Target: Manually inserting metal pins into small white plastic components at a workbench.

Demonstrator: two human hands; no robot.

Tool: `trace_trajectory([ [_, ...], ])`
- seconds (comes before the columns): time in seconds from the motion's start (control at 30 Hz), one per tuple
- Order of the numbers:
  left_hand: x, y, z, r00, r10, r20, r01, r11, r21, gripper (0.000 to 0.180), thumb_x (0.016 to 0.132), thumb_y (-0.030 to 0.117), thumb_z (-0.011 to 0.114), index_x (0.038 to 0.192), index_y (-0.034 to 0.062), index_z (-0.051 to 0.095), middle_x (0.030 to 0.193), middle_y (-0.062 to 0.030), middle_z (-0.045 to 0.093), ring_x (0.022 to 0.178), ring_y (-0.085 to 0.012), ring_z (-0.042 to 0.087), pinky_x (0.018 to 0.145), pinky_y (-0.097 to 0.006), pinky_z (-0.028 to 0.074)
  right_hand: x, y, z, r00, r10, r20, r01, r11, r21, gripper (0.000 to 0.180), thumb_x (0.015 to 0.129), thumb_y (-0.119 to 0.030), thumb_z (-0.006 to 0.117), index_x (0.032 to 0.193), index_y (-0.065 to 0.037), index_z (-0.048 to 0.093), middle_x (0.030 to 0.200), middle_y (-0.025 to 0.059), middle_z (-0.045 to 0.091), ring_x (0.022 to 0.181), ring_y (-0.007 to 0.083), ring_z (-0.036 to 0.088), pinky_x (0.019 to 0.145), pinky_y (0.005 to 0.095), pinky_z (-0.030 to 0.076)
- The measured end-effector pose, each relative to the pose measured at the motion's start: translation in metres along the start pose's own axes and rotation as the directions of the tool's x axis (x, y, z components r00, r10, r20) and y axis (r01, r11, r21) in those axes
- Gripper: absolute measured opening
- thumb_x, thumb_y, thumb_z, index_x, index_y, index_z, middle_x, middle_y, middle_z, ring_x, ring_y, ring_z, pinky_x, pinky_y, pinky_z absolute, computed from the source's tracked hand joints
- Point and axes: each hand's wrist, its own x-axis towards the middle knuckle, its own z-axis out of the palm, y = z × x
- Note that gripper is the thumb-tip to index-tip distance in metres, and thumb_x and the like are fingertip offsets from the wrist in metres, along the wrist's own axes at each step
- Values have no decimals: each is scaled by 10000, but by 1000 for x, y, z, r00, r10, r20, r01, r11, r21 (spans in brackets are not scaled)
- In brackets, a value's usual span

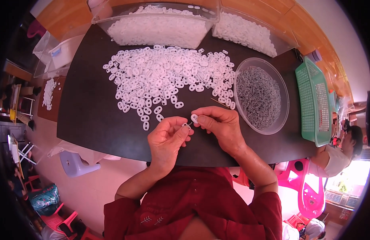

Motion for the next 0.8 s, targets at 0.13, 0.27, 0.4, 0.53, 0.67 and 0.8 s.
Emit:
trace_trajectory([
  [0.13, 0, -1, 1, 1000, 11, 0, -11, 1000, 27, 160, 889, 46, 609, 1026, -31, 587, 828, -107, 666, 675, -106, 613, 565, -207, 470, 0, 2, 3, 997, -74, -5, 75, 997, 16, 162, 861, -83, 651, 1010, -31, 693, 800, 10, 673, 706, 37, 573, 559, 180, 419],
  [0.27, 0, -3, 1, 1000, 14, -11, -14, 999, 30, 159, 887, 52, 613, 1021, -29, 588, 830, -101, 667, 675, -103, 612, 567, -204, 470, 0, 2, 5, 995, -100, -4, 100, 994, -41, 160, 862, -77, 652, 1009, -31, 693, 798, 4, 671, 706, 28, 568, 555, 175, 415],
  [0.4, 1, -4, -1, 1000, 18, -13, -17, 999, 36, 150, 887, 51, 615, 1015, -24, 591, 827, -93, 668, 677, -98, 612, 570, -201, 471, 1, 5, 7, 994, -107, -11, 106, 990, -94, 149, 859, -45, 649, 999, -12, 688, 825, 22, 671, 747, 48, 581, 638, 197, 462],
  [0.53, 0, -4, 0, 999, 23, -24, -22, 999, 38, 143, 889, 47, 611, 1014, -21, 592, 825, -90, 668, 681, -95, 613, 574, -197, 472, -1, 7, 7, 985, -171, 5, 168, 957, -235, 151, 856, -9, 642, 1002, 8, 676, 858, 37, 659, 798, 73, 592, 727, 221, 487],
  [0.67, -1, -6, 1, 997, 69, -28, -67, 996, 55, 137, 892, 44, 608, 1011, -20, 592, 831, -87, 669, 687, -93, 615, 577, -195, 475, -3, 5, 11, 981, -195, -23, 183, 950, -253, 148, 855, 0, 639, 999, 14, 667, 869, 37, 653, 810, 71, 591, 724, 220, 485],
  [0.8, 0, -8, 1, 996, 81, -25, -79, 995, 57, 132, 892, 35, 605, 1010, -22, 589, 841, -89, 670, 696, -95, 619, 581, -197, 480, -4, 7, 11, 976, -216, -16, 205, 945, -256, 133, 851, 15, 632, 981, 23, 658, 877, 44, 637, 801, 83, 595, 722, 226, 485],
])
